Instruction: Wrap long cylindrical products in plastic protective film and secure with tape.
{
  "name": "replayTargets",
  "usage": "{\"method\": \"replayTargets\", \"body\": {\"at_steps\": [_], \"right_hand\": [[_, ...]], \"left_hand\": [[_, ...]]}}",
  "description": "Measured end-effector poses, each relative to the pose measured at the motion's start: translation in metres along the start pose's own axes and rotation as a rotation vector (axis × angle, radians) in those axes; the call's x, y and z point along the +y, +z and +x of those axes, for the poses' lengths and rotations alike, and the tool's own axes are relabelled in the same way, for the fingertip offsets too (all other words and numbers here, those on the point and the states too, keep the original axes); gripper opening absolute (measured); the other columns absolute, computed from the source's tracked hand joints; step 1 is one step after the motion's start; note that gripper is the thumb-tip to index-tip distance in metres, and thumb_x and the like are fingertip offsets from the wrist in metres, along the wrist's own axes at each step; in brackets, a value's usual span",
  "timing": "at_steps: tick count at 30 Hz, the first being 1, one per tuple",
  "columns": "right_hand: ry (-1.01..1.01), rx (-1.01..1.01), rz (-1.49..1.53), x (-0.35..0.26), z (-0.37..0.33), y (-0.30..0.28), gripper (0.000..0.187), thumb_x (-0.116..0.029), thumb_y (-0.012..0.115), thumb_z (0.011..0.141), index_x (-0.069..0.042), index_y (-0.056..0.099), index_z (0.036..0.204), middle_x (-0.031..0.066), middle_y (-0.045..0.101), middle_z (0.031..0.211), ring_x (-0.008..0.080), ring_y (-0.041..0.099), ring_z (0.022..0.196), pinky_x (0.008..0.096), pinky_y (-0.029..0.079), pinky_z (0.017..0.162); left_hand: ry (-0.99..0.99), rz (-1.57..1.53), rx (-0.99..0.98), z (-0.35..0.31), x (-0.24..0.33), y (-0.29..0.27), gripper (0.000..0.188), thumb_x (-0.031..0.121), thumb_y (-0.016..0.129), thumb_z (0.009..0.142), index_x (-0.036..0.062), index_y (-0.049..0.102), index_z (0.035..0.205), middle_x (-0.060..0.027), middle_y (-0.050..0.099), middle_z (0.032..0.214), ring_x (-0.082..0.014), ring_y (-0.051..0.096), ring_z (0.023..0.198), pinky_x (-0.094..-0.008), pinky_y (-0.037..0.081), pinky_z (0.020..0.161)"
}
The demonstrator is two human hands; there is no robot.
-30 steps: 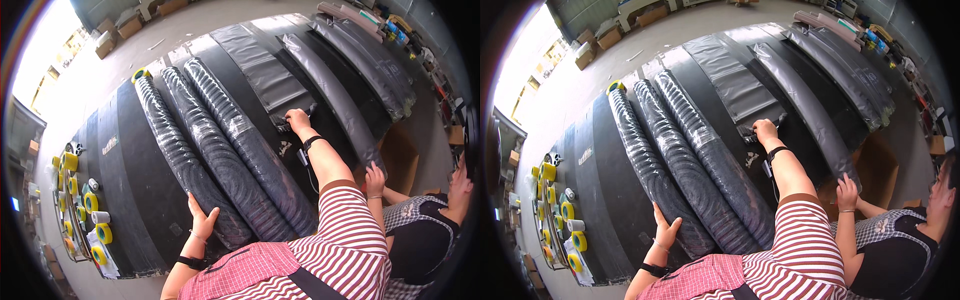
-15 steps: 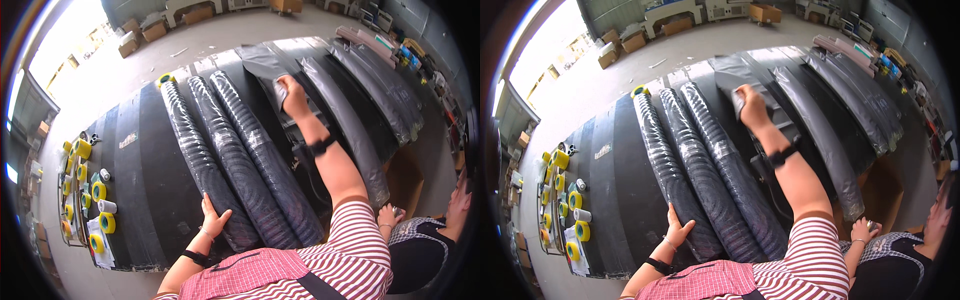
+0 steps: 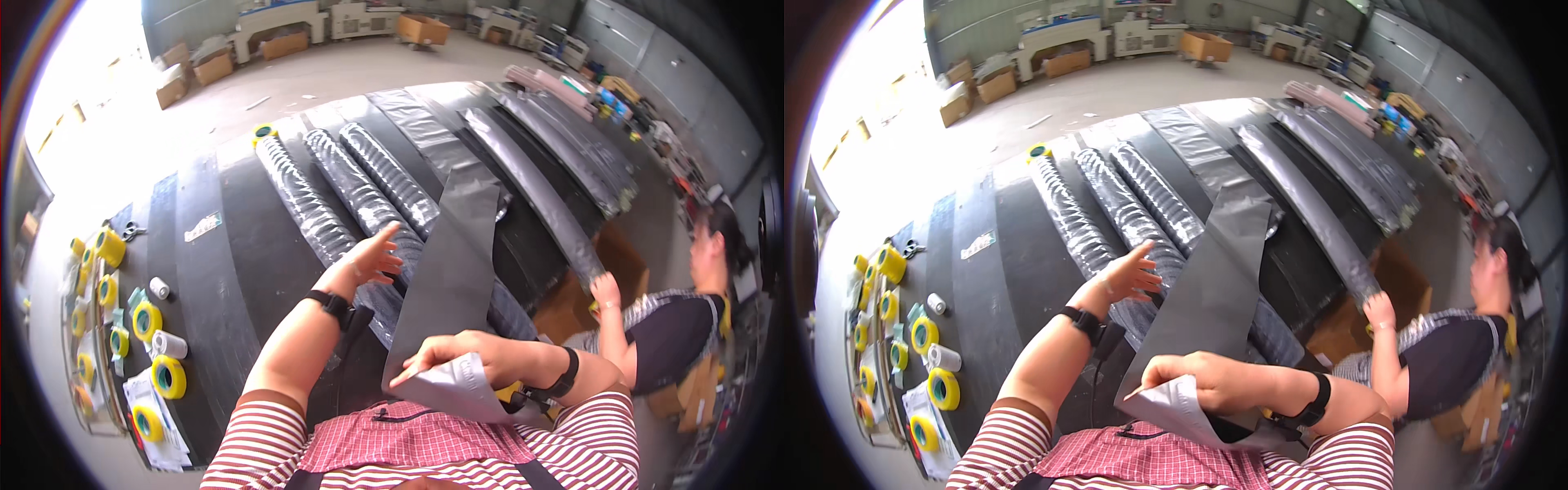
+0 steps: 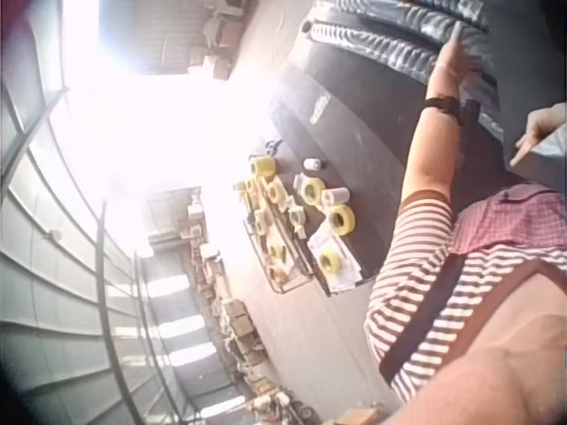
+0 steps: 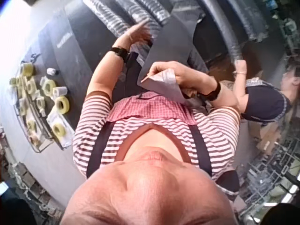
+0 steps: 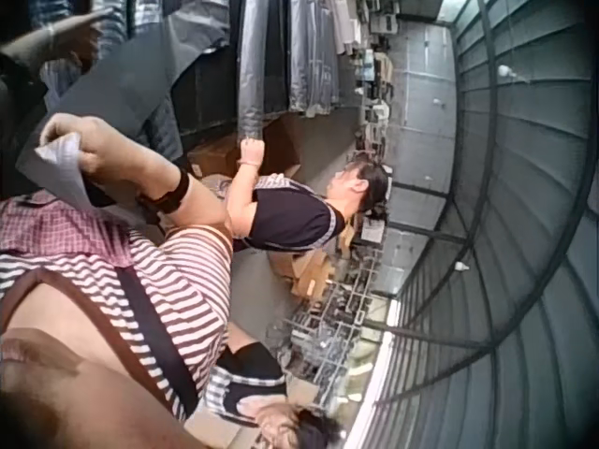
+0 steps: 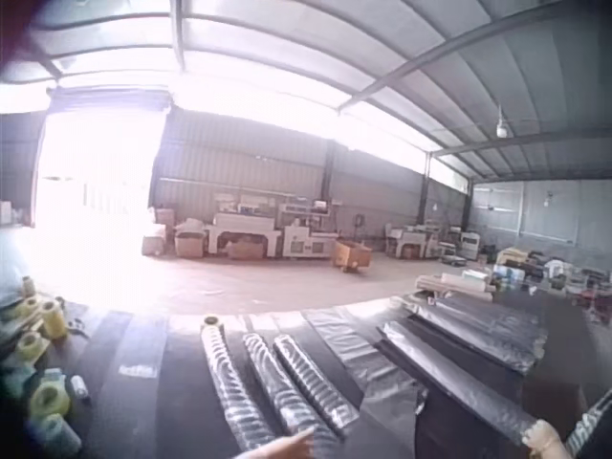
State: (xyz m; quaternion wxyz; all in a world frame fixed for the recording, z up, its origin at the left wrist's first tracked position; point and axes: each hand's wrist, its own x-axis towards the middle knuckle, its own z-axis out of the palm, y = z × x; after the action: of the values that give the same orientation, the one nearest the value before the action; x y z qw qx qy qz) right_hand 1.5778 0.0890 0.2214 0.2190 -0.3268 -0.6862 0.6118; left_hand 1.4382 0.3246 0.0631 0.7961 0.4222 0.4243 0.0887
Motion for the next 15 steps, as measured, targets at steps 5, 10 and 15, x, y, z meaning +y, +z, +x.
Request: {"method": "replayTargets", "body": {"at_steps": [5, 10, 15], "right_hand": [[0.058, -0.003, 0.004, -0.022, 0.019, 0.084, 0.022, -0.021, 0.047, 0.1, -0.003, 0.053, 0.111, 0.0117, 0.064, 0.101, 0.0253, 0.063, 0.093, 0.0361, 0.047, 0.085], [0.077, -0.034, 0.045, -0.039, 0.033, 0.128, 0.021, -0.016, 0.047, 0.097, -0.004, 0.052, 0.113, 0.0135, 0.064, 0.102, 0.0295, 0.065, 0.097, 0.0383, 0.048, 0.085], [0.158, 0.072, -0.055, -0.039, 0.027, 0.134, 0.023, -0.022, 0.051, 0.1, -0.005, 0.055, 0.115, 0.0084, 0.066, 0.101, 0.0211, 0.065, 0.093, 0.032, 0.048, 0.084]], "left_hand": [[-0.031, 0.563, -0.117, 0.018, -0.026, 0.059, 0.089, 0.071, 0.059, 0.081, -0.0036, 0.055, 0.13, -0.0217, 0.065, 0.117, -0.0336, 0.065, 0.104, -0.0445, 0.054, 0.082], [0.33, 0.82, 0.055, 0.021, -0.067, 0.075, 0.046, 0.035, 0.076, 0.077, -0.0002, 0.072, 0.106, -0.0131, 0.072, 0.1, -0.0223, 0.07, 0.087, -0.035, 0.054, 0.077], [0.716, 0.15, 0.202, -0.001, -0.012, 0.001, 0.014, 0.015, 0.068, 0.082, 0.0029, 0.07, 0.089, -0.0046, 0.067, 0.08, -0.0145, 0.061, 0.071, -0.032, 0.049, 0.067]]}}
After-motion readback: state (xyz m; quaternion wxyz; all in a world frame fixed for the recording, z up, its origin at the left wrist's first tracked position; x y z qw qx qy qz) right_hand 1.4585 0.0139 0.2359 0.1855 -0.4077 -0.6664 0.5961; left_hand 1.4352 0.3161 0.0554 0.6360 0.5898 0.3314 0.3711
